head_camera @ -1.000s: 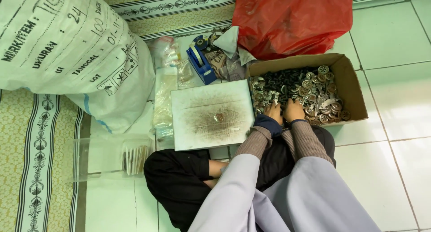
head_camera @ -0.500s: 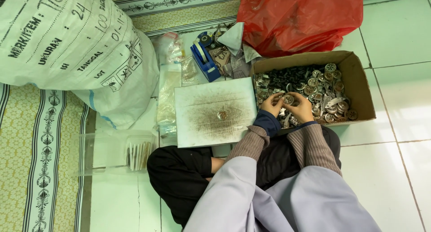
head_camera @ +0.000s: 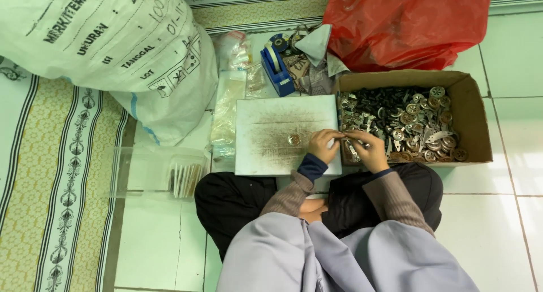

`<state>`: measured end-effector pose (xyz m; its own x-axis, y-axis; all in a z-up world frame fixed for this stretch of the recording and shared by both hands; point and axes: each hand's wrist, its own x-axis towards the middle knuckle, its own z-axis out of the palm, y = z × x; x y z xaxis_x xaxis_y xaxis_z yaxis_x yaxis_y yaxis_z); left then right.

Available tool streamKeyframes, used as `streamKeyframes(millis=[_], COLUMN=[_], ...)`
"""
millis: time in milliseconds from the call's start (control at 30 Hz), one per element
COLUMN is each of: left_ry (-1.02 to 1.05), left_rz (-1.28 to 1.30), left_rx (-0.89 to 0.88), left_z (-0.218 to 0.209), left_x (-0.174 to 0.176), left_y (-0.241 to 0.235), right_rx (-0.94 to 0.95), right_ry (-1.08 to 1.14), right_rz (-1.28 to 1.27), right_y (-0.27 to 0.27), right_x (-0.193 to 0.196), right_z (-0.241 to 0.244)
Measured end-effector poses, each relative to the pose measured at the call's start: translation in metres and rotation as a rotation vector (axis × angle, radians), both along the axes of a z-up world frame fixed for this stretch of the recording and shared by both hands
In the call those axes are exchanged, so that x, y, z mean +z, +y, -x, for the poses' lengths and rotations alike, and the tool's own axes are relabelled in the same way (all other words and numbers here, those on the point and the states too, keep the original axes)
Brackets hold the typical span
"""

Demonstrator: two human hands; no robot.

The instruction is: The person places small metallic components into a plastic bag, seals it using a tape dispenser, and stores the finished bag in a clear container.

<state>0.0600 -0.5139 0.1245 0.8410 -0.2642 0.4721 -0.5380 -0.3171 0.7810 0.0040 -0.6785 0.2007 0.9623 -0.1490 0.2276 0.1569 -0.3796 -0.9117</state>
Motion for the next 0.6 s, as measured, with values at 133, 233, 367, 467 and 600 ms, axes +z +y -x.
streamKeyframes(millis=[133, 233, 367, 467, 600], left_ry=[-0.193, -0.257, -0.111, -0.041, -0.113], left_rz=[-0.233, -0.337, -0.469, -0.412, -0.309], left_rx=[0.07, 0.124, 0.013, -0.01, 0.047], left_z=[-0.002, 0.002, 0.013, 0.015, 0.022], left_x=[-0.021, -0.032, -0.03, -0.037, -0.021], left_y=[0.076, 0.12, 0.145, 0.144, 0.141], right_rx=[0.115, 0.14, 0.221, 0.196, 0.182], right_ry=[-0.271, -0.412, -0.306, -0.281, -0.251], right_rz=[0.458, 0.777, 0.934, 0.92, 0.879], right_y=[0.054, 0.086, 0.108, 0.103, 0.093], right_x=[-0.022, -0.033, -0.058, -0.073, -0.074], right_z=[-0.011, -0.015, -0.014, -0.013, -0.006])
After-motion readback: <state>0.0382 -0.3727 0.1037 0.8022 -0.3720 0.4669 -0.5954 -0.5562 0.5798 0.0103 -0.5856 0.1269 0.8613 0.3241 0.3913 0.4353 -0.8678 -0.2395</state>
